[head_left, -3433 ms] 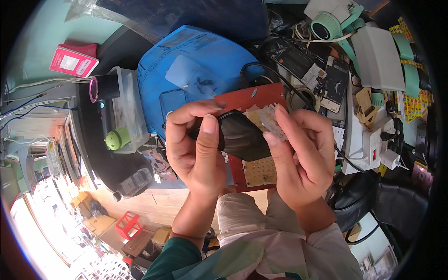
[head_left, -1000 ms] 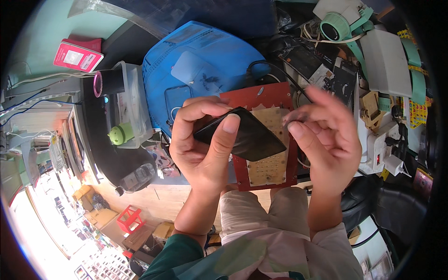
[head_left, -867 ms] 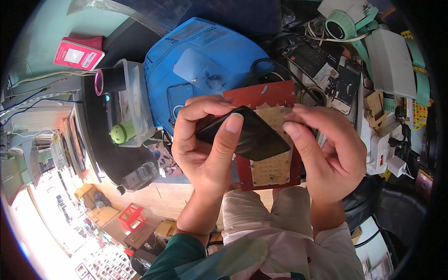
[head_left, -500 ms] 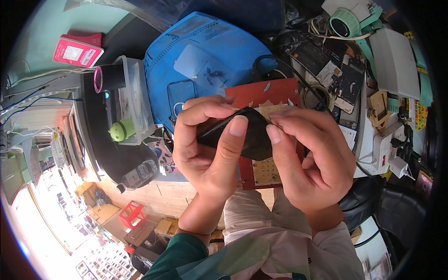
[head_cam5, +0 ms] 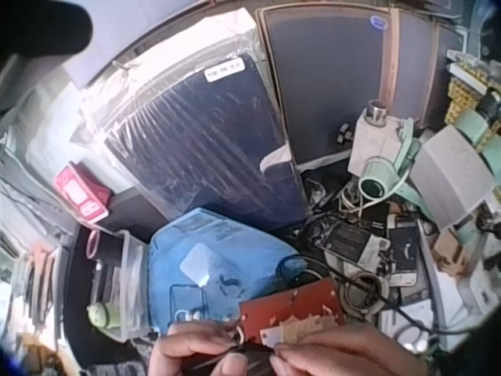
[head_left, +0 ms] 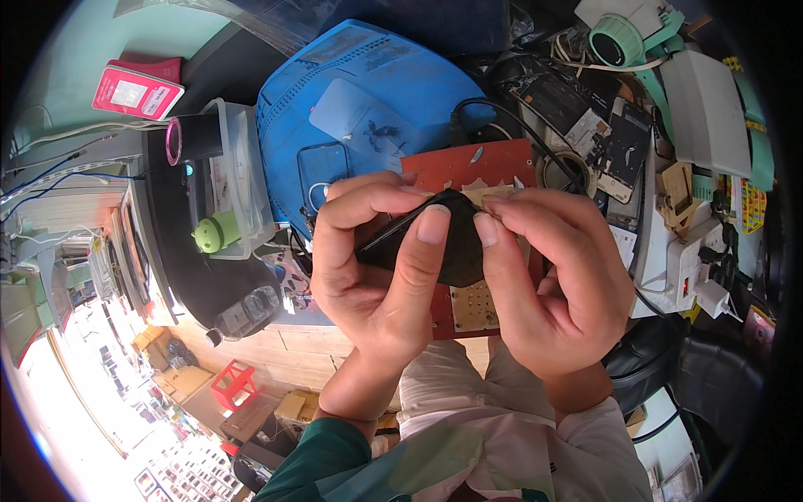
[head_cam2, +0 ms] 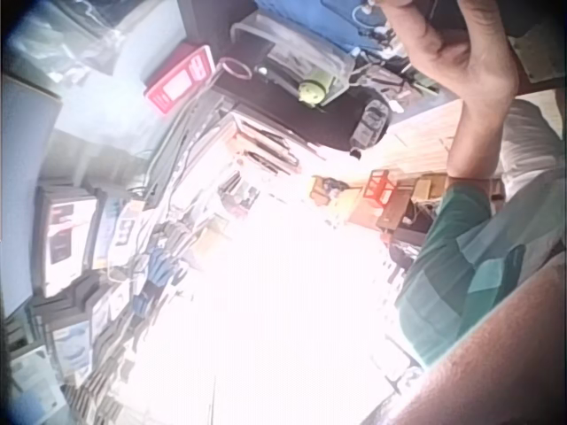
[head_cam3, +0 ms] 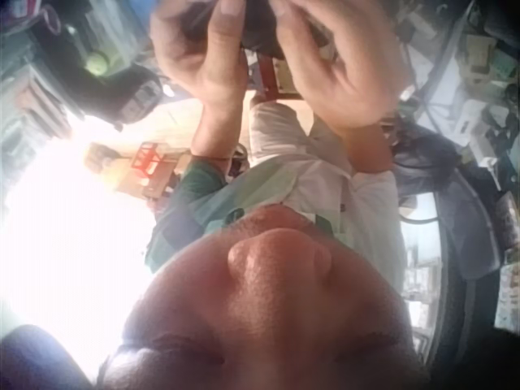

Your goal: The person works on a disassembled smartphone, handling the chassis and internal components. They apply liquid from a bottle to the device, wipe it with a cloth, and manipulate small parts on a red workbench mat.

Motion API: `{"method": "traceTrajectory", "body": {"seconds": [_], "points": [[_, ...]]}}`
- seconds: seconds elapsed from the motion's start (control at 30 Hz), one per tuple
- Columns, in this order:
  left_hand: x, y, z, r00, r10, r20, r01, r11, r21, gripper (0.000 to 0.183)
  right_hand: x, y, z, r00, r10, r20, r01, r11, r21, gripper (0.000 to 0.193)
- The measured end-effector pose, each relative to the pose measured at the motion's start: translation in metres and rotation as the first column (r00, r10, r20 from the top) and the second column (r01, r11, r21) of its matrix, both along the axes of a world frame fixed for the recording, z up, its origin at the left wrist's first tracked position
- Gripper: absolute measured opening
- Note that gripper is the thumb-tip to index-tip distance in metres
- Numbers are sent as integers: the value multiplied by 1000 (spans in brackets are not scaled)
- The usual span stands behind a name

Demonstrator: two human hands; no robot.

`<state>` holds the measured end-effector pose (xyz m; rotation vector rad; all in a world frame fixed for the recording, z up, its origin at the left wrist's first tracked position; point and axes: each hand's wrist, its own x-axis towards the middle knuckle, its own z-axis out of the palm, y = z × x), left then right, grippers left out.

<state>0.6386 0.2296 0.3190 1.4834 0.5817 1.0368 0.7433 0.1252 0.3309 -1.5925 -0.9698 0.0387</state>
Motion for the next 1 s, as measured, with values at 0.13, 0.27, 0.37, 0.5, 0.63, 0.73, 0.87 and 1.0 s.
{"method": "traceTrajectory", "body": {"seconds": [0.13,0.27,0.37,0.5,0.63,0.73,0.87,1.0], "points": [[1,-2,2,1000,3,-7,-4,1000,-13,18,1,4,-10,987,-32,157,25,998,51,25],[0,0,0,1000,-3,-4,3,1000,-5,19,1,3,-9,976,-21,219,12,999,40,24],[0,2,-3,1000,-17,6,16,1000,25,18,-1,2,-10,987,-25,161,18,999,49,24],[-3,6,-3,998,-65,15,63,995,82,17,1,-5,-5,996,70,-51,-67,995,69,25],[-6,9,-5,995,-101,23,99,991,95,18,-1,-12,4,984,94,-150,-92,996,21,22],[-6,9,-5,992,-117,42,113,990,87,18,-2,-14,11,973,83,-213,-92,995,-34,18],[-8,10,-3,988,-144,48,140,986,86,17,-1,-13,9,982,85,-169,-85,996,3,15],[-12,9,-5,988,-142,51,138,987,82,17,-2,-15,8,988,88,-125,-89,996,-3,15]]}}
